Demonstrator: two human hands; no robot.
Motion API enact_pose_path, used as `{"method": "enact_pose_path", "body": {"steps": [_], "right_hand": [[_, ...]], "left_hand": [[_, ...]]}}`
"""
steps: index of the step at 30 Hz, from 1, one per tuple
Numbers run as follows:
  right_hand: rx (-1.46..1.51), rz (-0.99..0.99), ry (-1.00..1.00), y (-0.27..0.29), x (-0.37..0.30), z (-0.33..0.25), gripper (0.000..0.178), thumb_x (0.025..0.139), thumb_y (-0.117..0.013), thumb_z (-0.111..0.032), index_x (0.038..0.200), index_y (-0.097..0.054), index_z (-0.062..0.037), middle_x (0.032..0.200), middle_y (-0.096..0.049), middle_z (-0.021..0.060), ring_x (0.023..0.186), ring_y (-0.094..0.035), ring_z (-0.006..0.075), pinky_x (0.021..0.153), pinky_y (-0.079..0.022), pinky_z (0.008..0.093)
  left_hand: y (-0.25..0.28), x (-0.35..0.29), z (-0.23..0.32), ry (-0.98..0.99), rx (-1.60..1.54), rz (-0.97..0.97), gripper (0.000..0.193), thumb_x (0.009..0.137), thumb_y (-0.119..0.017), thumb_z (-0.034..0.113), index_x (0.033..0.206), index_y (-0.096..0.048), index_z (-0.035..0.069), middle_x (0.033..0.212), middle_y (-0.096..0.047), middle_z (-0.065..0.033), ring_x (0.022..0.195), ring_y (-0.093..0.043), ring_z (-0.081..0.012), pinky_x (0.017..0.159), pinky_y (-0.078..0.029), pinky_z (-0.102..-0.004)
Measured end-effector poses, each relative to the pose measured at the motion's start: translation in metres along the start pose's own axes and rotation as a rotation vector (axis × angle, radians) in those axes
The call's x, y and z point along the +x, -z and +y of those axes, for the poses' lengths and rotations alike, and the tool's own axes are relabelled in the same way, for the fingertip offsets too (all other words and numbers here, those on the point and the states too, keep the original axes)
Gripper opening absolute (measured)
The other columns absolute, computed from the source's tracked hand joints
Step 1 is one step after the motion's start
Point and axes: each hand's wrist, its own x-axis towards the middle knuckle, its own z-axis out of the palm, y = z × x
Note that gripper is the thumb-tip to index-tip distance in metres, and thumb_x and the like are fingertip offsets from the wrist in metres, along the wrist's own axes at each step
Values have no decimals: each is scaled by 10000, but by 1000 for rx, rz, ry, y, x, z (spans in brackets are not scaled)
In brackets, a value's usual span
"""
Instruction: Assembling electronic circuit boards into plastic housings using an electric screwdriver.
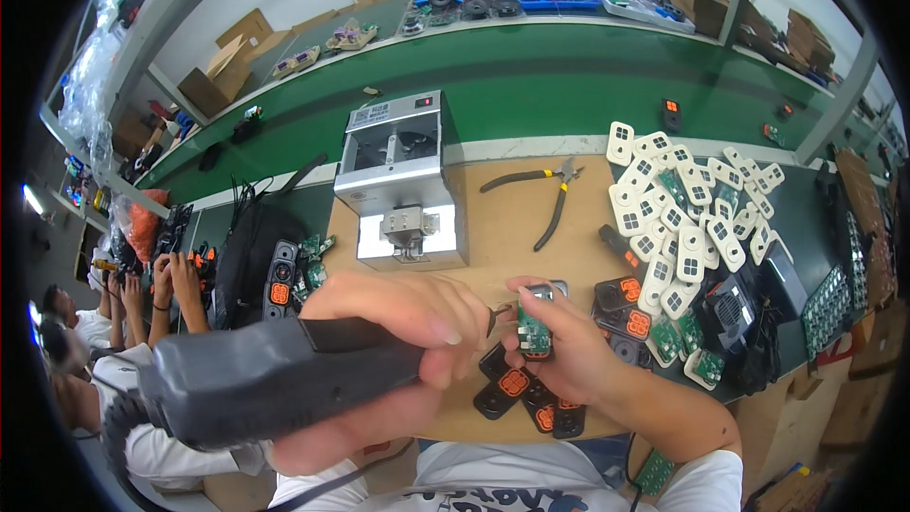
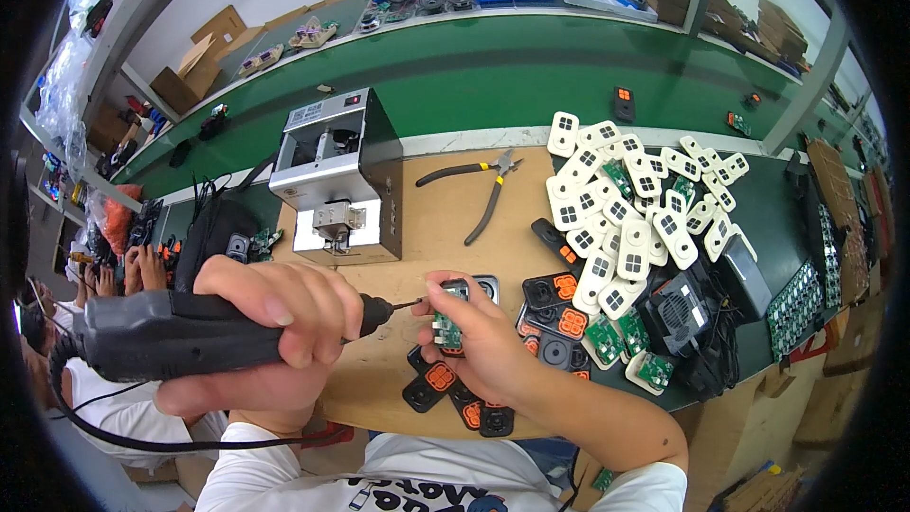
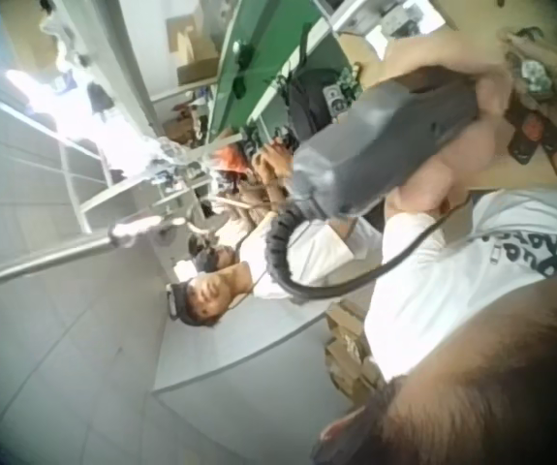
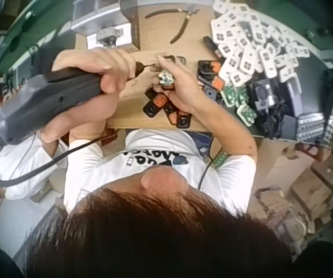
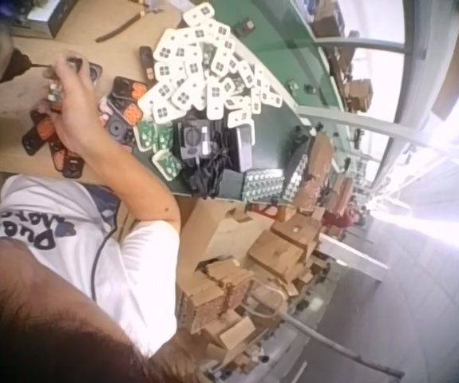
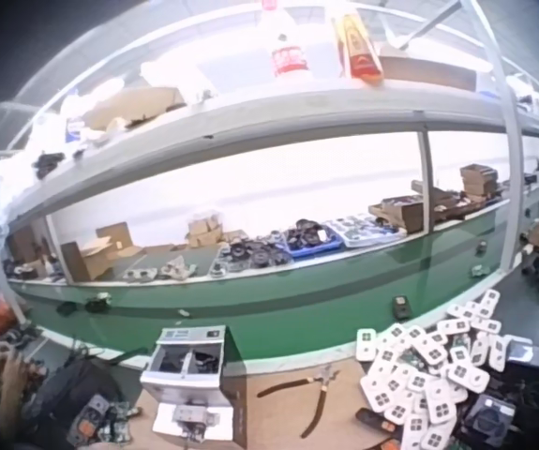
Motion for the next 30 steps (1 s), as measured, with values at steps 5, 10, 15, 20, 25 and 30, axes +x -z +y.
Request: {"method": "enact_pose_path", "body": {"steps": [5,10,15,20,25,30], "right_hand": [[4,-50,41,4,5,3,261,984,-629,-175,1206,-493,-150,941,-586,12,719,-562,91,616,-455,260],[-82,-182,158,10,9,3,298,969,-647,-126,1206,-469,-109,891,-566,-5,683,-523,70,592,-436,242],[-276,-282,228,10,8,0,310,972,-645,-152,1201,-444,-92,888,-556,-4,670,-511,69,590,-437,237],[-502,-378,322,12,8,-3,294,1011,-587,-239,1215,-441,-84,920,-569,20,672,-523,81,599,-450,251],[-84,-251,159,14,13,1,475,1058,-325,-507,1252,-441,-89,979,-582,70,707,-544,115,599,-454,284],[-62,-286,140,12,12,5,466,1064,-279,-508,1251,-434,-111,951,-552,57,699,-517,127,590,-435,280]], "left_hand": [[-1,3,4,-29,-49,82,844,687,-492,914,903,-495,98,548,-498,30,426,-506,-150,431,-439,-324],[3,5,7,-30,-114,105,816,733,-495,892,908,-502,96,528,-485,26,397,-484,-144,396,-424,-317],[9,4,17,18,-148,109,764,792,-510,842,928,-514,90,543,-497,14,411,-496,-153,408,-438,-330],[16,5,21,39,-298,32,749,800,-521,826,935,-518,89,590,-530,-2,447,-519,-173,443,-464,-359],[12,6,14,40,-274,-14,753,795,-520,830,933,-522,90,585,-530,1,449,-524,-173,455,-471,-364],[7,6,2,-1,-235,-66,801,753,-501,874,924,-526,92,586,-536,2,454,-533,-176,457,-470,-369]]}}
